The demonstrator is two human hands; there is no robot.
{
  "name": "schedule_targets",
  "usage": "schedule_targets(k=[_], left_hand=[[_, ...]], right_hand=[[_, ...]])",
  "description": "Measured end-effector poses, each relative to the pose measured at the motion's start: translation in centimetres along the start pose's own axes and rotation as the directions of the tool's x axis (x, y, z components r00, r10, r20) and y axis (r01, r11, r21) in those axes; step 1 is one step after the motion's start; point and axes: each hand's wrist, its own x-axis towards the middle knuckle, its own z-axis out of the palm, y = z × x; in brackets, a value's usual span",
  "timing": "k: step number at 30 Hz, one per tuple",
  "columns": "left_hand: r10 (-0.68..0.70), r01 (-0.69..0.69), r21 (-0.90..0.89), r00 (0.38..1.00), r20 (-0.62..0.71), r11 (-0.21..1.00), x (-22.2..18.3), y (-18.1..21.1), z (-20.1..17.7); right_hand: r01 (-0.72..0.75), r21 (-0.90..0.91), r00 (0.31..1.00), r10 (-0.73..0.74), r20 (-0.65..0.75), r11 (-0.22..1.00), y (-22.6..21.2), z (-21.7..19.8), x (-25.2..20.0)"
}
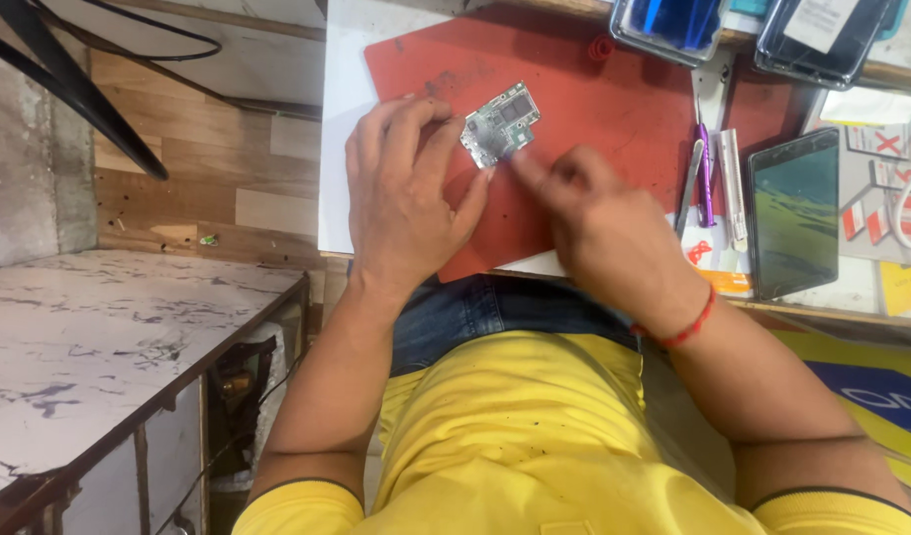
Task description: The person uses a purple tool to repeatedly scrape and clean a small electronic component placed on a red mat. The hands hold the component steady while the tool is moved across its surface in short strokes.
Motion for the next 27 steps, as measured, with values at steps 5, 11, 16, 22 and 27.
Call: schedule_targets(k=[5, 11, 16, 22, 27], left_hand=[[0.006, -0.007, -0.012, 1.000, -0.013, 1.000, -0.1, -0.3, 0.3], [0.000, 0.000, -0.019, 1.000, -0.001, 1.000, -0.2, 0.2, 0.3], [0.030, -0.030, 0.000, 0.999, -0.011, 1.000, 1.0, -0.3, 0.0], [0.020, -0.020, 0.001, 1.000, 0.012, 1.000, 0.5, 0.7, -0.5], [-0.015, 0.015, -0.003, 1.000, 0.003, 1.000, 1.2, 0.5, -0.9]], right_hand=[[-0.121, -0.027, 0.989, 0.123, 0.087, 0.992, 0.6, 1.1, -1.0], [-0.069, 0.012, 0.997, 0.069, 0.032, 0.998, -0.4, 1.6, -0.9], [-0.056, 0.037, 0.998, 0.057, -0.036, 0.998, 0.5, 2.1, -0.3], [-0.146, 0.096, 0.989, 0.146, 0.013, 0.985, -0.4, 2.5, -1.4], [-0.053, -0.007, 0.990, 0.052, -0.130, 0.999, -0.7, 1.3, 1.0]])
